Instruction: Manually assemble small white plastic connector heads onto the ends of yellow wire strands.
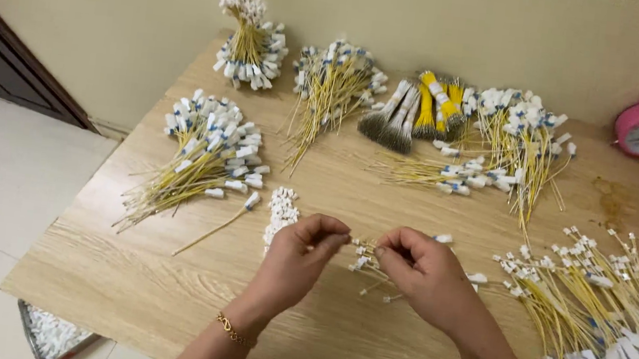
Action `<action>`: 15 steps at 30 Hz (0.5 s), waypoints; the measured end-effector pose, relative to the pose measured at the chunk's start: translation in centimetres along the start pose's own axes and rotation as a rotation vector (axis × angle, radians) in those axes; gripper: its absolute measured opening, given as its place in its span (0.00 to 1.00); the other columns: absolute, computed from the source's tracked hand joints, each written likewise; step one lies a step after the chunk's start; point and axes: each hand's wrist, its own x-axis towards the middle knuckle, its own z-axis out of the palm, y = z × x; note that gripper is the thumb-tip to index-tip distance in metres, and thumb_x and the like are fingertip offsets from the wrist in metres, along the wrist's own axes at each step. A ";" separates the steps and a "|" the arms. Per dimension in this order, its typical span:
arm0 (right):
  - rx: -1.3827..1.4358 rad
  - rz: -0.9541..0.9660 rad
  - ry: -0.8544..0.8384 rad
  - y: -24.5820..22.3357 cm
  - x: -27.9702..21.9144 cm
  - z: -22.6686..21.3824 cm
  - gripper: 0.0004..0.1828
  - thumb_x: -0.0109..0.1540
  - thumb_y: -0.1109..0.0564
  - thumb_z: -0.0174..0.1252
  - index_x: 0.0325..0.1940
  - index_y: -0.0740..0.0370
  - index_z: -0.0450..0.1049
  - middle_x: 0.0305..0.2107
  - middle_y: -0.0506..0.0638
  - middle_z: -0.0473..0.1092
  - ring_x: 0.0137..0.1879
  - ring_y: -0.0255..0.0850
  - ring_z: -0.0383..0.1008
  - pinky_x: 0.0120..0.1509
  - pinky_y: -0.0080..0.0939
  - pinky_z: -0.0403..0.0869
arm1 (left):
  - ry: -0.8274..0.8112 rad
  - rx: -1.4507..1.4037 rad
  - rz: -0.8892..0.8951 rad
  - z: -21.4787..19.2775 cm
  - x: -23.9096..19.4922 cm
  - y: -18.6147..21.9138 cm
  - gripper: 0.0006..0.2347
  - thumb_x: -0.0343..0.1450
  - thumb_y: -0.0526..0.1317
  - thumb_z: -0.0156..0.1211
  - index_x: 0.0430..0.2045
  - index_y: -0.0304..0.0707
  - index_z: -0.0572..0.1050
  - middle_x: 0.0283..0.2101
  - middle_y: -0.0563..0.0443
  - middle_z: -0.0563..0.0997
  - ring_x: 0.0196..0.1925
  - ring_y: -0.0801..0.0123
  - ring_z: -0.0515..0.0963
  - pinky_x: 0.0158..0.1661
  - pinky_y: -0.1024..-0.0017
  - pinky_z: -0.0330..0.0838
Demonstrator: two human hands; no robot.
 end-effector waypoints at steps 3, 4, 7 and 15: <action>0.018 0.039 -0.004 -0.1 0.4 -0.1 0.08 0.60 0.59 0.60 0.35 0.65 0.82 0.19 0.45 0.71 0.23 0.33 0.62 0.27 0.32 0.60 | -0.055 -0.383 -0.183 1.1 0.2 0.4 0.06 0.70 0.28 0.62 0.38 0.28 0.82 0.36 0.46 0.86 0.37 0.72 0.83 0.40 0.79 0.79; 0.017 0.042 0.010 0.1 0.3 -0.1 0.08 0.60 0.59 0.60 0.34 0.65 0.82 0.19 0.45 0.71 0.24 0.33 0.61 0.27 0.33 0.60 | -0.056 -0.502 -0.236 1.5 -0.1 0.3 0.06 0.70 0.28 0.63 0.38 0.26 0.82 0.35 0.46 0.85 0.36 0.71 0.81 0.40 0.78 0.76; -0.050 0.034 0.007 0.1 0.6 -0.1 0.07 0.60 0.59 0.60 0.35 0.63 0.82 0.20 0.45 0.73 0.23 0.32 0.63 0.27 0.32 0.62 | -0.063 -0.481 -0.290 1.5 -0.3 1.2 0.07 0.70 0.27 0.63 0.39 0.25 0.83 0.33 0.44 0.85 0.34 0.72 0.80 0.35 0.81 0.74; -0.048 0.098 -0.014 -0.8 1.5 -0.1 0.07 0.60 0.59 0.61 0.35 0.64 0.83 0.19 0.46 0.73 0.22 0.32 0.62 0.26 0.32 0.60 | 0.056 -0.126 -0.015 1.4 -0.5 1.2 0.06 0.69 0.31 0.64 0.35 0.33 0.85 0.30 0.53 0.85 0.27 0.80 0.76 0.26 0.83 0.69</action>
